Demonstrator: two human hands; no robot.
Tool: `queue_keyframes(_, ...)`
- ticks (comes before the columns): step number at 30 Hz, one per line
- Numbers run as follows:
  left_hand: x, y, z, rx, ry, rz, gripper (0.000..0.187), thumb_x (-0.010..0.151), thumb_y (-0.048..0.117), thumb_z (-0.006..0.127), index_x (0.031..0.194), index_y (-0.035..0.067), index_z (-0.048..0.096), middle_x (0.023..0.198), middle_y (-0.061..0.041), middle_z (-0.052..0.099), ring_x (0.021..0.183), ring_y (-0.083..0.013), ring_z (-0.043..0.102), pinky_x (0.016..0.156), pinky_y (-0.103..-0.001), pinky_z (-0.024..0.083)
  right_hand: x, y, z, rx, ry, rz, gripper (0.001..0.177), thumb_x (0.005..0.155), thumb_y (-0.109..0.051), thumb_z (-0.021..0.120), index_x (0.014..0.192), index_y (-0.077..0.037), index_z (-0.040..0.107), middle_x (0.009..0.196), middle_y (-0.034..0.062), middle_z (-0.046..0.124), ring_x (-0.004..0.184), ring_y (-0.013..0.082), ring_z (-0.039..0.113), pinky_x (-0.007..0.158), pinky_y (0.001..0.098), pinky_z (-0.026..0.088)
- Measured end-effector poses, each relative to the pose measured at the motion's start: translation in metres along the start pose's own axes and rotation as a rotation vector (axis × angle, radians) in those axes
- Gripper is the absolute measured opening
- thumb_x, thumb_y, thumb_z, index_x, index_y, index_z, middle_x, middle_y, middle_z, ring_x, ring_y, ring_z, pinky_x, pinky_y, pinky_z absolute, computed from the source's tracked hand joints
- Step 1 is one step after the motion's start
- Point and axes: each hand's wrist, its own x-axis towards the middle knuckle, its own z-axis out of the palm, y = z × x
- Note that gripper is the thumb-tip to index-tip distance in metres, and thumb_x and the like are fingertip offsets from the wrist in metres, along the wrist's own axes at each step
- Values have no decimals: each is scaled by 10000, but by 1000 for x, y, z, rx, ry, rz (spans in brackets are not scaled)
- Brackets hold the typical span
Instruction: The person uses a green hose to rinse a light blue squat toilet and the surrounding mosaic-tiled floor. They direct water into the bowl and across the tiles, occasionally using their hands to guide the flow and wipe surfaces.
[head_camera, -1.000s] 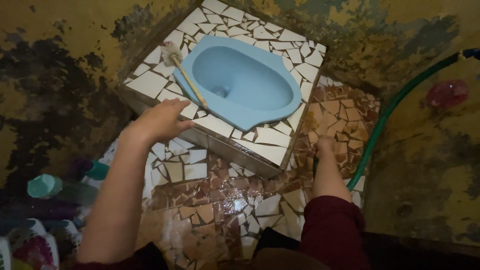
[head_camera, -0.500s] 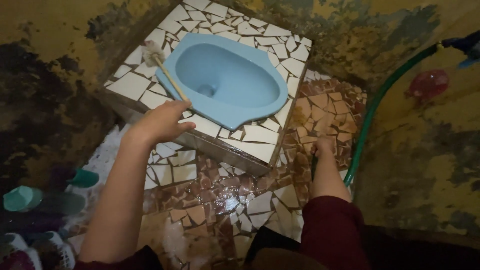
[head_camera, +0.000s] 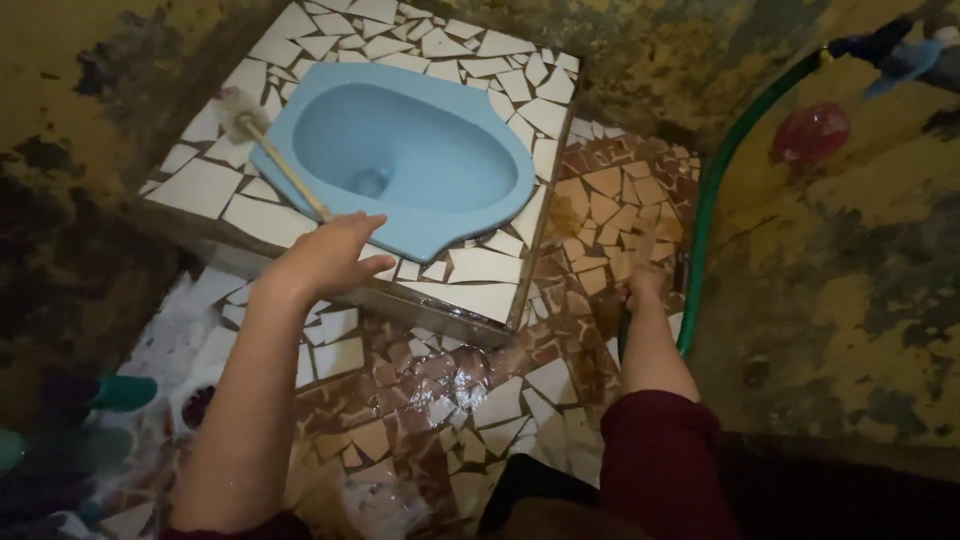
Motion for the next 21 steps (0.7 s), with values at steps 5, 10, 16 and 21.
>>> queue_keyframes(5,17,0,12,-29,-21,30,695,960,433,636,1555,126,453,1588,-219,417,1489,-415,345,1165,-648,285,-26,-16,-8,82,39,-10,413,1095,-243,394,1434,-11,437,765,184,493,465,249,443,383,367,446)
queue_keyframes(10,25,1,17,-22,-22,44,681,964,413,638,1556,131,453,1581,-224,424,1483,-431,348,1161,-664,275,13,-2,-7,22,-39,-44,484,1105,-307,355,1511,-44,381,846,187,560,542,255,546,387,375,475)
queue_keyframes(16,20,8,12,-49,-42,33,679,965,385,634,1562,127,440,1590,-223,409,1493,-440,324,1163,-668,270,37,4,4,98,-39,-72,398,1067,-285,418,1370,-36,480,661,139,535,424,258,505,333,412,443)
queue_keyframes(21,16,10,7,-28,-42,19,673,964,383,636,1558,131,446,1587,-216,416,1490,-429,336,1160,-656,289,14,-18,6,269,-63,-37,449,1061,-327,443,1451,-107,402,686,77,449,469,224,438,368,348,409)
